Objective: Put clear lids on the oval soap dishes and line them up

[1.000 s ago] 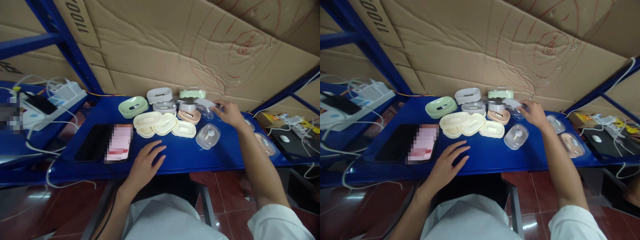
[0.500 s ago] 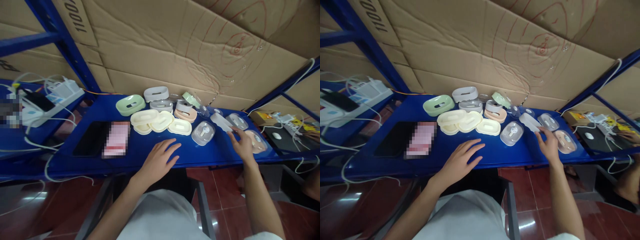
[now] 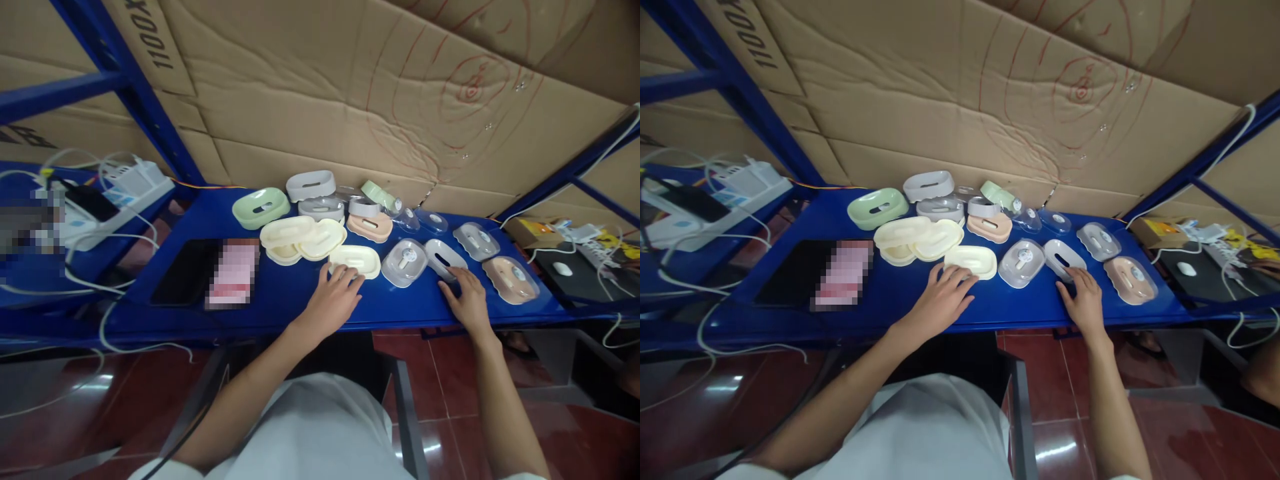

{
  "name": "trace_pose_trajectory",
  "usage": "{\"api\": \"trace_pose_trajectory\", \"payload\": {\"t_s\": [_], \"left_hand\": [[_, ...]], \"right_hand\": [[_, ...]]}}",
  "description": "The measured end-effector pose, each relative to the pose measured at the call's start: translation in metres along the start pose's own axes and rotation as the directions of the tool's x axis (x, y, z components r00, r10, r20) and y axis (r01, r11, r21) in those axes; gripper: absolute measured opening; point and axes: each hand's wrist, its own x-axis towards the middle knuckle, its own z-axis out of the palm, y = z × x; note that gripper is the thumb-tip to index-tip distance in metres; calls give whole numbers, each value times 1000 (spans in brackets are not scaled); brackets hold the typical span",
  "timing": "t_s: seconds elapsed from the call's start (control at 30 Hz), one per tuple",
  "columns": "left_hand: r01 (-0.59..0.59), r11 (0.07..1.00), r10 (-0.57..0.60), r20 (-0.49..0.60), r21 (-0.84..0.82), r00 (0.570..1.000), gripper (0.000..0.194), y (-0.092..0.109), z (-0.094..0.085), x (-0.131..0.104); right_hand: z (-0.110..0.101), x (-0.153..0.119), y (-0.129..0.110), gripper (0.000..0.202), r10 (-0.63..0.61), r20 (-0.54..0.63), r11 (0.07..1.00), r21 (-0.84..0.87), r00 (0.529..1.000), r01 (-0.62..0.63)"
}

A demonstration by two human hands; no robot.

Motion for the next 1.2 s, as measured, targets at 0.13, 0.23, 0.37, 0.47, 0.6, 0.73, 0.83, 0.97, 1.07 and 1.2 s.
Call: {"api": "trace_pose_trajectory", "payload": {"t_s": [0.13, 0.23, 0.37, 0.47, 0.6, 0.73, 0.83, 0.97, 1.07, 1.2], "left_hand": [[-40, 995, 39, -17, -95, 999, 30, 1, -3, -35], [-21, 980, 3, -94, -196, 996, 35, -7, -3, -63], [165, 956, -217, -209, -242, 954, 48, -20, -5, -88], [261, 926, -314, -174, -272, 933, 71, -27, -9, -93], [284, 917, -352, -232, -278, 907, 70, -36, -15, -96], [369, 870, -452, -228, -327, 862, 75, -43, -17, -102], [365, 828, -462, -151, -426, 874, 82, -46, -18, -105], [308, 829, -384, -74, -467, 921, 79, -45, -21, -107], [243, 872, -305, -83, -425, 949, 68, -43, -20, -108], [226, 903, -313, -198, -366, 929, 51, -42, -16, -108]], "right_hand": [[-9, -10, -22, 33, 74, -159, 997, 19, 985, -71], [-20, -19, -65, 29, 104, -338, 994, 70, 936, -85], [-21, -23, -140, 36, -97, -203, 953, 265, 974, 150], [-8, -10, -182, 42, -286, -41, 858, 435, 957, 275], [9, 9, -207, 41, -368, 37, 795, 530, 929, 294], [13, 15, -220, 40, -400, 74, 772, 564, 914, 292], [12, 16, -230, 41, -477, 111, 740, 586, 872, 331], [13, 17, -238, 41, -539, 173, 756, 531, 824, 383], [12, 19, -238, 40, -541, 192, 783, 470, 819, 407], [7, 27, -238, 38, -570, 195, 765, 481, 798, 429]]}}
